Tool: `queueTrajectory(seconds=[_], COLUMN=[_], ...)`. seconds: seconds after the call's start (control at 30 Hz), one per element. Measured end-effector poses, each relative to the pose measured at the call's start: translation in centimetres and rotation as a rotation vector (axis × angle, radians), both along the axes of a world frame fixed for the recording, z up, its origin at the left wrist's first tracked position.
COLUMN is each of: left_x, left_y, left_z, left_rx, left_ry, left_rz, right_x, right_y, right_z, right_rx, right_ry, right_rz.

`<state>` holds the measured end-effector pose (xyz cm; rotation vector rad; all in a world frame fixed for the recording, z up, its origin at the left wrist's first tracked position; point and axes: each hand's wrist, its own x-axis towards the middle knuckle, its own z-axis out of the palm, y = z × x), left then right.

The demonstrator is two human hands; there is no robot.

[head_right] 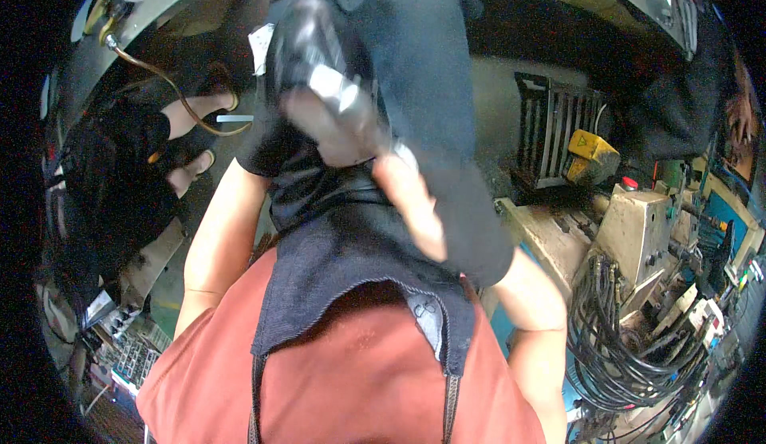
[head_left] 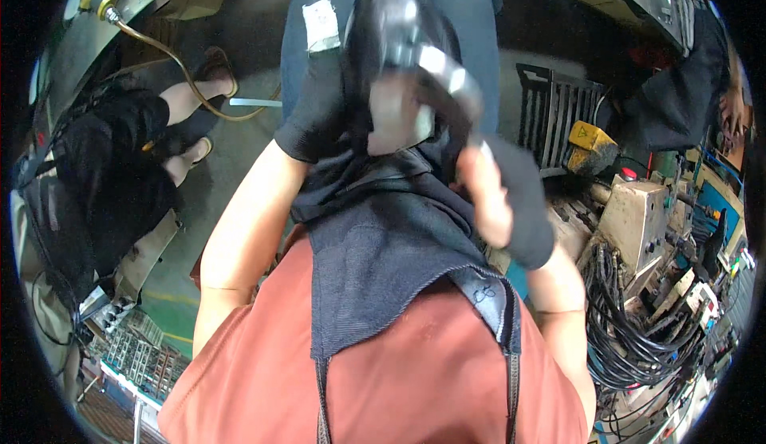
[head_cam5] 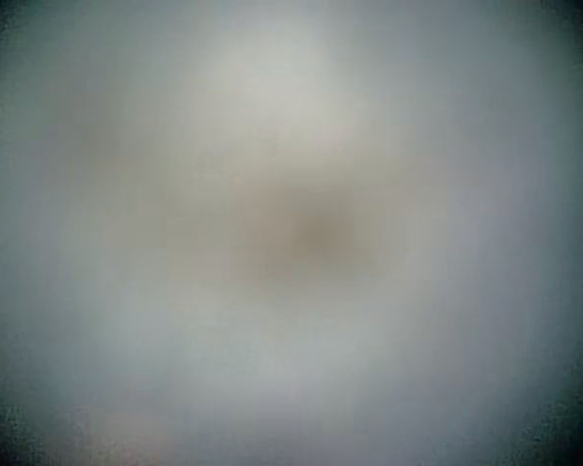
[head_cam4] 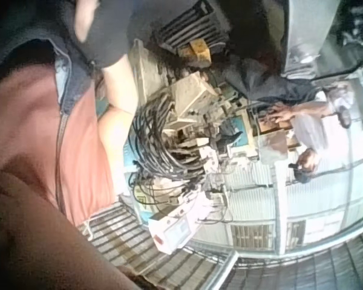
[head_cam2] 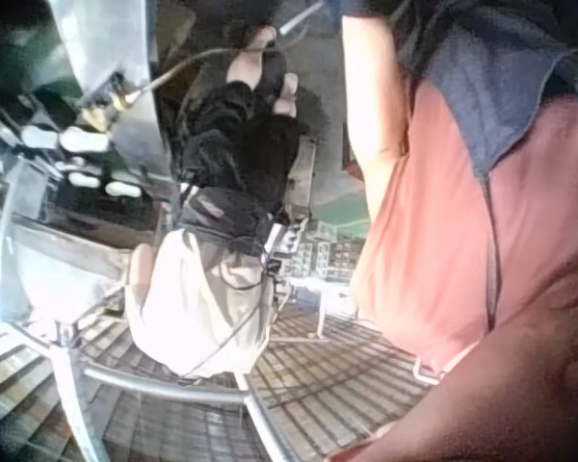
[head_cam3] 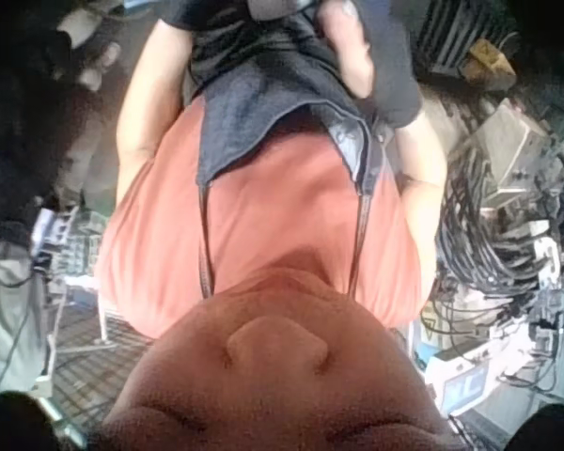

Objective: Manually assemble and trim components of a shoe using hand tools at an industrial workbench.

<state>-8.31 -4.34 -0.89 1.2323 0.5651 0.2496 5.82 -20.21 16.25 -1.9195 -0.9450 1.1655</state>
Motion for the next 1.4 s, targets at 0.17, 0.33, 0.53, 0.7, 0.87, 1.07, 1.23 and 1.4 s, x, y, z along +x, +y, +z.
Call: queueTrajectory(seconds=[0.17,0.33,0.53,0.7,0.87,1.07,1.23,1.4], left_x=[4.9,0.6,1.3,-0.7,0.7,0.3,-1.6,-0.4], left_y=[-3.6,-2.3,-2.3,0.6,-6.2,-6.6,-2.5,-3.2], left_z=[1.7,1.6,1.8,1.5,-0.2,-2.3,3.2,1.9], left_rx=[0.708,0.305,0.745,0.766,0.495,0.811,0.897,0.58], left_ry=[0.468,0.29,0.338,0.313,0.035,0.306,0.246,0.13], left_rz=[0.364,0.333,0.341,0.076,0.312,0.25,-0.095,0.213], right_x=[6.2,8.1,11.5,11.8,10.9,8.7,10.1,10.2], right_y=[4.0,4.8,5.2,4.9,5.7,6.2,5.9,7.2], right_z=[-8.8,-7.5,-8.3,-8.3,-5.0,-8.1,-10.4,-8.8], right_rx=[-0.317,-0.294,-0.222,-0.31,-0.262,-0.065,0.136,0.064], right_ry=[0.441,0.467,0.091,0.012,-0.217,-0.83,-0.86,-0.637], right_rz=[-0.124,-0.081,0.434,0.45,0.611,0.834,0.874,0.974])
